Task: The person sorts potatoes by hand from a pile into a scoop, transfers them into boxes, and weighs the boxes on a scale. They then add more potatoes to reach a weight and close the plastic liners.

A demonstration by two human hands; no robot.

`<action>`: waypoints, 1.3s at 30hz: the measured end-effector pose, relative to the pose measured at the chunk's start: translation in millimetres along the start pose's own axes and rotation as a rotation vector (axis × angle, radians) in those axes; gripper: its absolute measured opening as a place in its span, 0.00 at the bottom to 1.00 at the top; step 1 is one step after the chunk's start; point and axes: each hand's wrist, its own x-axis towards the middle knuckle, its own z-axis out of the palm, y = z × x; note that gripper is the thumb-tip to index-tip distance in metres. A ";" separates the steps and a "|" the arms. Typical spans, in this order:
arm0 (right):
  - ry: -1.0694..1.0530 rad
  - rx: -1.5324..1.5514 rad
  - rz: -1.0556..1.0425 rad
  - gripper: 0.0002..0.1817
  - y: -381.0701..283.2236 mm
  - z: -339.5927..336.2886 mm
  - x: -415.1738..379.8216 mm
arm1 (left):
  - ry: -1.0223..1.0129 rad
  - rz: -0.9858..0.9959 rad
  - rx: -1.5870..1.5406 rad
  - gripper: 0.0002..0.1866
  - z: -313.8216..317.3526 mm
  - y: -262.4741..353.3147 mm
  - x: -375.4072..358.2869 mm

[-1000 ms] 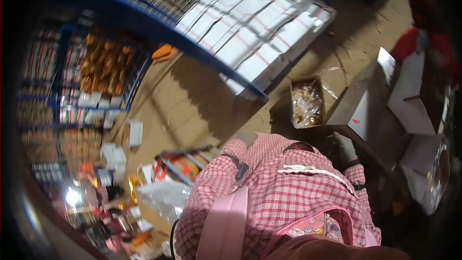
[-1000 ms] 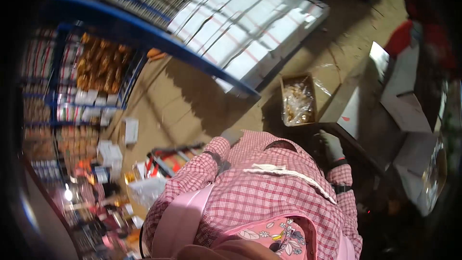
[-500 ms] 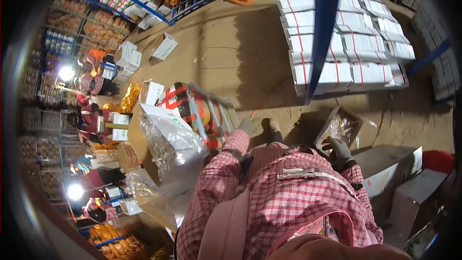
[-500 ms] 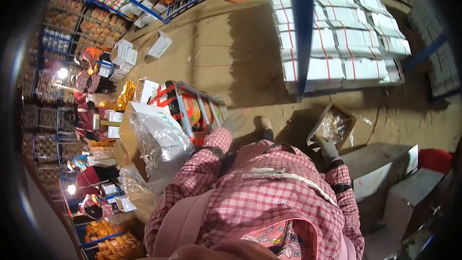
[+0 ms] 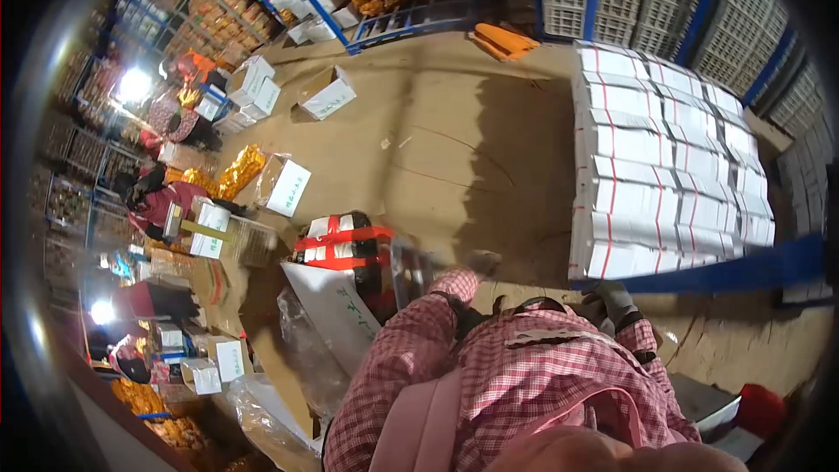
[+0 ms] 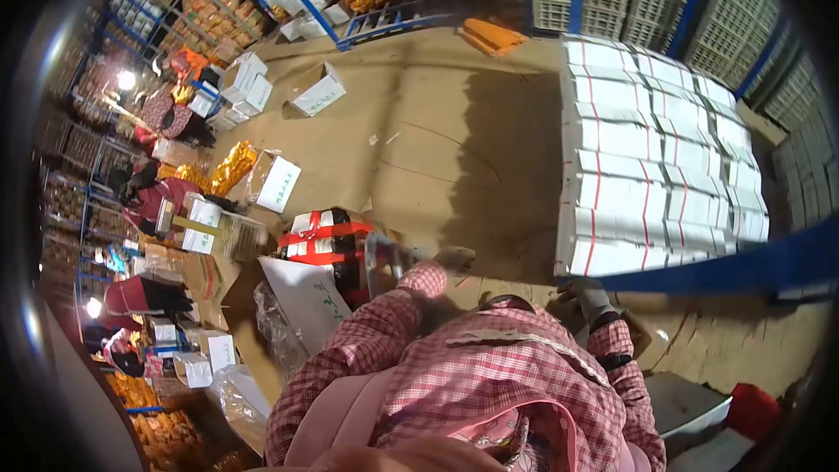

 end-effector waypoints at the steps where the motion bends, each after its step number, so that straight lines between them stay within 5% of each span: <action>1: -0.070 -0.050 -0.027 0.18 -24.8 7.2 4.2 | 0.061 0.071 0.122 0.09 -6.7 -9.7 4.2; 4: -0.165 -0.171 0.025 0.23 -83.9 34.7 45.4 | 0.050 -0.465 -0.607 0.15 -80.5 27.5 5.0; 6: -0.209 -0.218 0.052 0.24 -126.2 62.7 75.8 | 0.073 -0.674 -0.803 0.19 -103.4 4.7 0.4; 8: -0.287 -0.230 0.054 0.24 -159.9 90.0 117.0 | 0.070 -0.744 -0.696 0.26 -105.2 -28.7 -3.7; 9: -0.304 -0.179 0.057 0.24 -158.0 92.9 153.4 | 0.288 -0.672 -0.858 0.29 -76.2 -61.6 -2.7; 15: -0.446 -0.216 0.055 0.22 -256.6 144.4 295.9 | 0.643 -0.926 -1.322 0.34 -183.5 -84.9 19.2; 17: -0.610 -0.204 -0.035 0.23 -306.9 163.8 336.7 | 0.738 -0.740 -1.731 0.33 -162.0 -167.0 57.1; 19: -0.656 -0.174 -0.028 0.25 -347.9 193.1 359.9 | 0.896 -0.483 -1.862 0.28 -237.3 -140.1 74.9; 21: -0.685 -0.128 -0.121 0.27 -400.3 231.0 366.3 | 0.974 -0.433 -1.932 0.22 -317.7 -121.5 112.2; 24: -0.874 -0.016 -0.222 0.25 -466.9 294.4 365.2 | 0.901 -0.312 -1.993 0.21 -397.7 -118.5 146.4; 27: -1.061 0.075 -0.182 0.25 -507.7 357.5 359.4 | 0.811 0.046 -2.137 0.21 -436.6 -131.7 159.3; 30: -1.042 0.109 -0.151 0.20 -539.9 416.6 366.0 | 0.995 0.003 -2.100 0.19 -462.3 -147.6 171.9; 32: -1.017 0.072 -0.220 0.16 -547.5 452.6 392.3 | 1.121 -0.323 -0.864 0.19 -478.6 -166.6 170.2; 34: -0.875 -0.027 -0.239 0.14 -563.5 488.3 401.4 | 0.926 -0.553 0.402 0.17 -486.3 -207.6 159.6; 36: -0.841 -0.113 -0.340 0.14 -577.0 522.0 416.7 | 1.204 -0.168 -1.442 0.16 -491.9 -240.8 144.1; 37: -0.806 -0.147 -0.383 0.15 -578.8 545.1 435.6 | 1.210 -0.084 -1.822 0.16 -498.9 -259.2 134.4; 39: -0.798 -0.201 -0.365 0.17 -588.0 588.9 458.4 | 1.173 0.016 -2.001 0.16 -512.7 -295.3 116.6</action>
